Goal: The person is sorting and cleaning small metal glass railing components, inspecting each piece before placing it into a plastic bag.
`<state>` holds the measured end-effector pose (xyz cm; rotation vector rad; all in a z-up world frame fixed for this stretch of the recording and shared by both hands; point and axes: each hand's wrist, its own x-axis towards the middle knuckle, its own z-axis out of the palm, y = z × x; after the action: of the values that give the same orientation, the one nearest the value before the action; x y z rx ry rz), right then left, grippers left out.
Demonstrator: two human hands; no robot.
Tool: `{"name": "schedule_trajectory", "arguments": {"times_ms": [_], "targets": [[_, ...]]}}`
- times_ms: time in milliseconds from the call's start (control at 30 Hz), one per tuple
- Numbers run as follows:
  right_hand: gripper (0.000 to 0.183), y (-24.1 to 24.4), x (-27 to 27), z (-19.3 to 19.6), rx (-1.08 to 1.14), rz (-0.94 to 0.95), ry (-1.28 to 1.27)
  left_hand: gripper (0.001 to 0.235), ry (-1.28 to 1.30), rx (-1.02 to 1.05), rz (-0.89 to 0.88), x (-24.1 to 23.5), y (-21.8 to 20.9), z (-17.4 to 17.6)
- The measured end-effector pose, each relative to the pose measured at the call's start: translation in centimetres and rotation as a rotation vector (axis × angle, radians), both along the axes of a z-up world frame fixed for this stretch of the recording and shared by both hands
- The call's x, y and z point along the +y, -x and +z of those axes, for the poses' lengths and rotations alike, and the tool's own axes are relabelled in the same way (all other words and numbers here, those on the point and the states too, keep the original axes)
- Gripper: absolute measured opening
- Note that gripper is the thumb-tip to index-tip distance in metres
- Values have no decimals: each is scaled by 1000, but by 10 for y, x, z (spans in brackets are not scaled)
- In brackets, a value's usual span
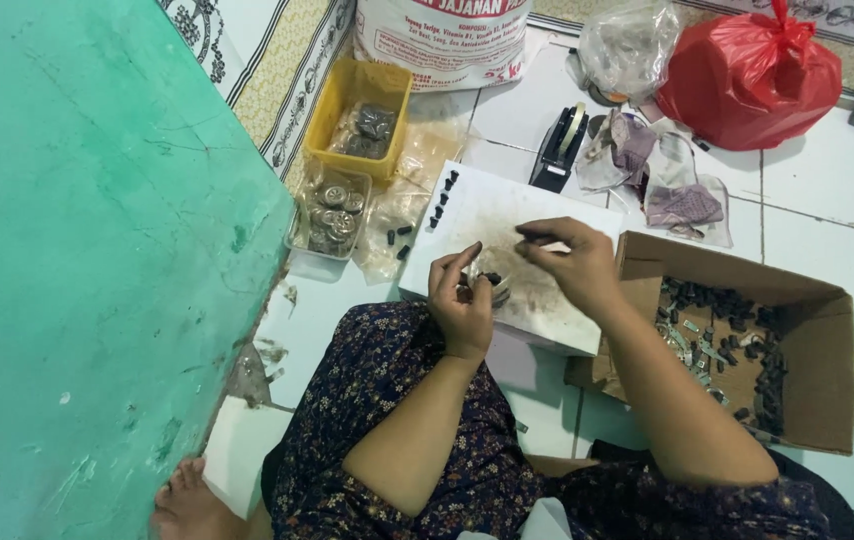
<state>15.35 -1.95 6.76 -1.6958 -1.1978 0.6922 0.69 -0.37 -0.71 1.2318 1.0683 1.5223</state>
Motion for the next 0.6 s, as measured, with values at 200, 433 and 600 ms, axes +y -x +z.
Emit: {"name": "schedule_trajectory", "arguments": {"times_ms": [200,433,600], "targets": [[35,31,2,8,-200,222,-101,46,0,13,8,1,5,3],[28,9,53,-5,-87,43,-80,48,-8,82,86,-2,2,1],[53,3,121,-47,-290,262,-88,45,-26,107,83,2,6,-6]]}}
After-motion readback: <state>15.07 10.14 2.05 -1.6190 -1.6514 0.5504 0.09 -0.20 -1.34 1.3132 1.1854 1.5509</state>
